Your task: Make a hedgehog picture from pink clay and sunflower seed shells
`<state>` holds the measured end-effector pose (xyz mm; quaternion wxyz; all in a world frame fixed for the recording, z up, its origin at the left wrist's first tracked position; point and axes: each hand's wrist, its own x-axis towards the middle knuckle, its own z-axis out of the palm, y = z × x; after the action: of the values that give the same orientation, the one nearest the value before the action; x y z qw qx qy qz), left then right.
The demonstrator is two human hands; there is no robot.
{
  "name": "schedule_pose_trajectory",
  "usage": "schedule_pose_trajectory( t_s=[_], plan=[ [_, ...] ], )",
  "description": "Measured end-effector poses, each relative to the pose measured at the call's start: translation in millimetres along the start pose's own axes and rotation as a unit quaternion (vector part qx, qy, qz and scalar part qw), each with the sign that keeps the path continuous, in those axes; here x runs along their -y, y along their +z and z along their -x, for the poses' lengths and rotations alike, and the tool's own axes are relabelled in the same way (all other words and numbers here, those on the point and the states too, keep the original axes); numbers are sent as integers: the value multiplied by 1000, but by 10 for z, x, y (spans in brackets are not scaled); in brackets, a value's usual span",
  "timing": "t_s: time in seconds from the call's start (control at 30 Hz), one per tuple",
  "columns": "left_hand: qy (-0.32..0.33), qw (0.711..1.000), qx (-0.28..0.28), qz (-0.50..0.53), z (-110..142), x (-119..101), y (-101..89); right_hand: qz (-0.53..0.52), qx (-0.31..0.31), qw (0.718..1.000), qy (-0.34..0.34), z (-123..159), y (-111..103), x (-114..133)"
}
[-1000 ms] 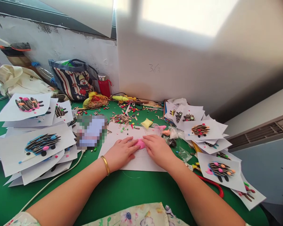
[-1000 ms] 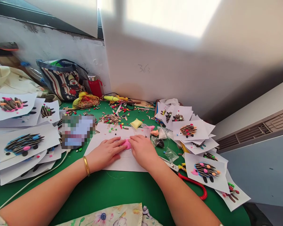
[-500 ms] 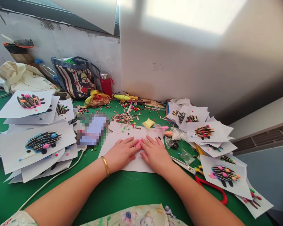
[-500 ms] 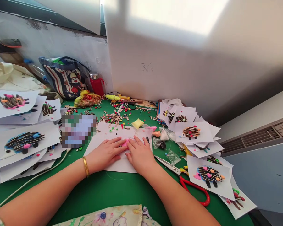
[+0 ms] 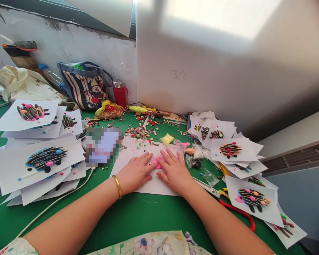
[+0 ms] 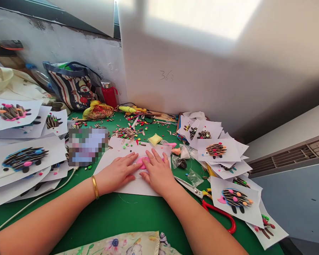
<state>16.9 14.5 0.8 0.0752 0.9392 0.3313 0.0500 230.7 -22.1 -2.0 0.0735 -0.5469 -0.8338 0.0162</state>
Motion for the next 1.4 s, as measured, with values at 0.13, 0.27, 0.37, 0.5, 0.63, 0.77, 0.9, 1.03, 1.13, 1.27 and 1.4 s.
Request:
schedule_pose_trajectory(
  t_s=[0.13, 0.27, 0.37, 0.5, 0.63, 0.77, 0.9, 1.03, 1.13, 1.27, 1.4],
  plan=[
    [8, 1000, -9, 4, -3, 10, 20, -4, -13, 1000, 2, -30, -16, 24],
    [10, 1000, -8, -1, -1, 9, 7, -32, -15, 999, 4, -36, -21, 5],
    [11, 1000, -3, -9, 0, 7, 2, -35, -23, 999, 1, -40, -19, -6],
    [11, 1000, -4, -11, -2, 8, 11, -20, -10, 1000, -4, -62, -7, 15],
    [13, 1000, -3, -9, -4, 9, 16, -13, -13, 1000, 5, -87, 14, 30],
    [12, 1000, -2, -10, 2, 11, 10, -22, -23, 999, 8, -81, 18, -9],
    [12, 1000, -1, -9, 6, 8, 1, -13, -33, 999, 18, -56, 2, -58],
    [11, 1000, -6, -4, 5, 1, -6, 5, -29, 999, 13, -57, 7, -58],
    [10, 1000, -7, -5, 4, -3, -6, 11, -24, 999, 20, -71, 20, -49],
    [11, 1000, -4, -11, 4, -4, -5, 3, -32, 999, 34, -66, 21, -63],
    [7, 1000, -6, -3, 5, -6, -8, 17, -54, 998, 21, -34, -4, -72]
  ],
)
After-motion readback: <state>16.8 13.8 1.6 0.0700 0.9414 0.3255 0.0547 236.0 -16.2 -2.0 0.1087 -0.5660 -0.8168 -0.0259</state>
